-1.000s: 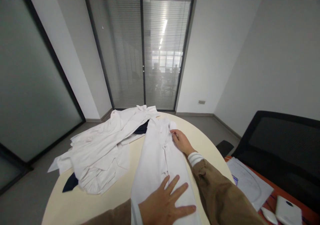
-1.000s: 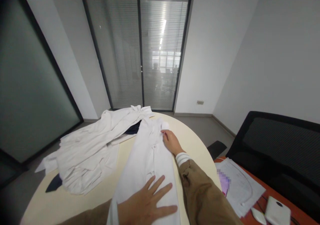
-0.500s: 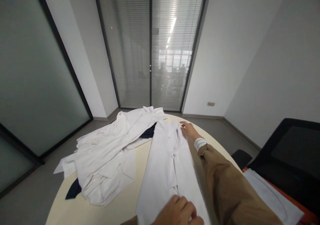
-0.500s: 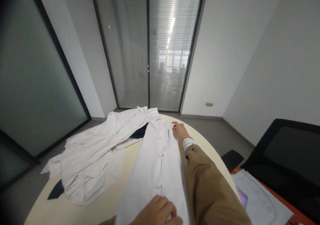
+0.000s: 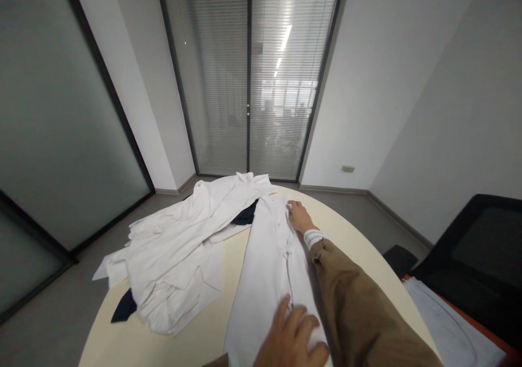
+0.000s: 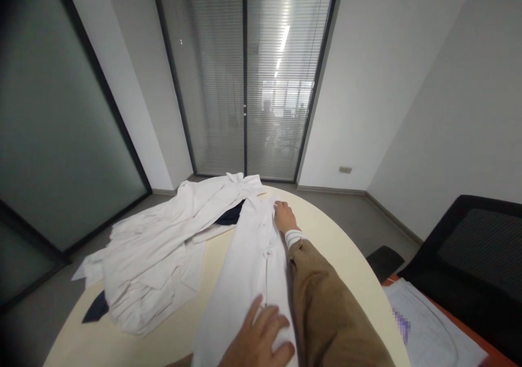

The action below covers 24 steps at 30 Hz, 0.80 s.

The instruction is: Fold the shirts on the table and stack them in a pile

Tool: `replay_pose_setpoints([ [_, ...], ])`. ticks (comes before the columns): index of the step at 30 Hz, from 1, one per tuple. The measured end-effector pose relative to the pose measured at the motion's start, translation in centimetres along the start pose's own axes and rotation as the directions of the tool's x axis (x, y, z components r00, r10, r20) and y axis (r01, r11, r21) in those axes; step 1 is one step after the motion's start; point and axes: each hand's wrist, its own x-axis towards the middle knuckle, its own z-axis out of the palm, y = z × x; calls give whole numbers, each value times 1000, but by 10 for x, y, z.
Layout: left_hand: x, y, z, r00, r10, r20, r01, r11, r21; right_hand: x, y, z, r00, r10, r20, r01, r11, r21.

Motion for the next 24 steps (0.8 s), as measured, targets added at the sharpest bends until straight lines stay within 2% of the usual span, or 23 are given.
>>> replay_pose_setpoints([
  [2, -3, -4, -13, 989, -145, 5, 144, 988, 53, -6, -6, 4, 999, -27, 23, 27, 1000, -11],
  [4, -7, -7, -20, 980, -194, 43, 191, 978, 79, -16, -11, 10, 998, -47, 36, 49, 998, -42],
  [6, -9, -8, -20, 981, -170, 98, 163, 984, 73, -26, -12, 14, 999, -20, 45, 24, 996, -85],
  [9, -7, -7, -21, 972, -122, 199, 125, 992, 2, -37, -5, 13, 992, 107, 74, -96, 986, -135],
  [13, 7, -9, -35, 948, -50, 315, 107, 981, -165, -39, 12, -3, 937, 328, 124, -310, 940, -144],
  [15, 12, -9, -42, 939, -33, 342, 113, 969, -218, -38, 14, -9, 914, 375, 152, -362, 926, -108],
  [19, 12, -10, -37, 948, -24, 318, 96, 973, -212, -34, 2, -11, 944, 284, 169, -286, 958, -9],
  [22, 6, -9, -21, 966, -36, 257, 70, 990, -124, -26, -16, -10, 988, 131, 82, -129, 991, -31],
  [24, 2, -7, -7, 978, -30, 208, 40, 998, -48, -17, -27, -10, 999, 31, 43, -28, 997, -71],
])
